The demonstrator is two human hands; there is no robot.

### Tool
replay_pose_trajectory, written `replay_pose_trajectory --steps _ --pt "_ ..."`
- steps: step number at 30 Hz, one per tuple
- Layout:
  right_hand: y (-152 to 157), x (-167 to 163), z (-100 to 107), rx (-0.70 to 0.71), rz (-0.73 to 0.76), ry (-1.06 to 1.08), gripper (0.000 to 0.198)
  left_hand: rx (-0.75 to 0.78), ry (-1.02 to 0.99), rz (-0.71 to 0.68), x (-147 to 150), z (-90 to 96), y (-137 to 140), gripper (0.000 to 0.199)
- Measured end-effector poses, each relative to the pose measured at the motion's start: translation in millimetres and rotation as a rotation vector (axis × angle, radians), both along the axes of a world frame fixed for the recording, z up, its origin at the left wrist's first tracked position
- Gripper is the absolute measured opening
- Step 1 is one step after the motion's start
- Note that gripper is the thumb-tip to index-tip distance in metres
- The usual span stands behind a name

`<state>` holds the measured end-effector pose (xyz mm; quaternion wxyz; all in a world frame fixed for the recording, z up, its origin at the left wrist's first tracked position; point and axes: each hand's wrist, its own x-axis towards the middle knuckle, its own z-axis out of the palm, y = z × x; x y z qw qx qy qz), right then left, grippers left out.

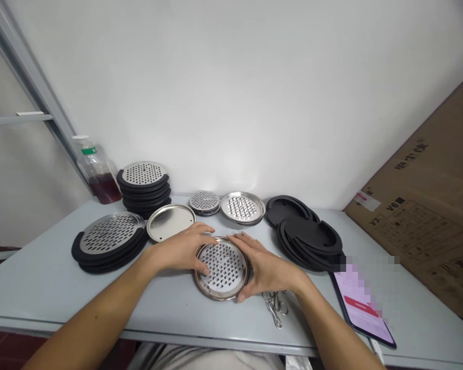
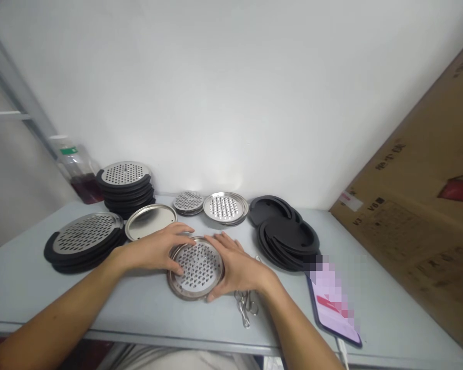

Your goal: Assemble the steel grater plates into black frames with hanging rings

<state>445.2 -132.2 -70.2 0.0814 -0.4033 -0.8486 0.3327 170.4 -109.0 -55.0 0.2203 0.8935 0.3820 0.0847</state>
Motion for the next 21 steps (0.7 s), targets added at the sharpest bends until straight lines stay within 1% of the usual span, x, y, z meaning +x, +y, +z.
replay_pose_trajectory --steps 4,14,21 --pt "1.3 -1.8 -6.0 -0.003 0.028 -0.077 0.130 0.005 0.070 -0.009 -0.7 -4.3 2.0 0.076" --pt "2.5 -1.2 -14.1 0.045 0.060 -0.043 0.124 -0.002 0.093 -0.015 1.2 -3.4 -0.2 0.075" --pt "4.8 0.0 -15.3 0.021 0.060 -0.049 0.123 -0.020 0.054 -0.020 1.6 -7.8 2.2 0.076"
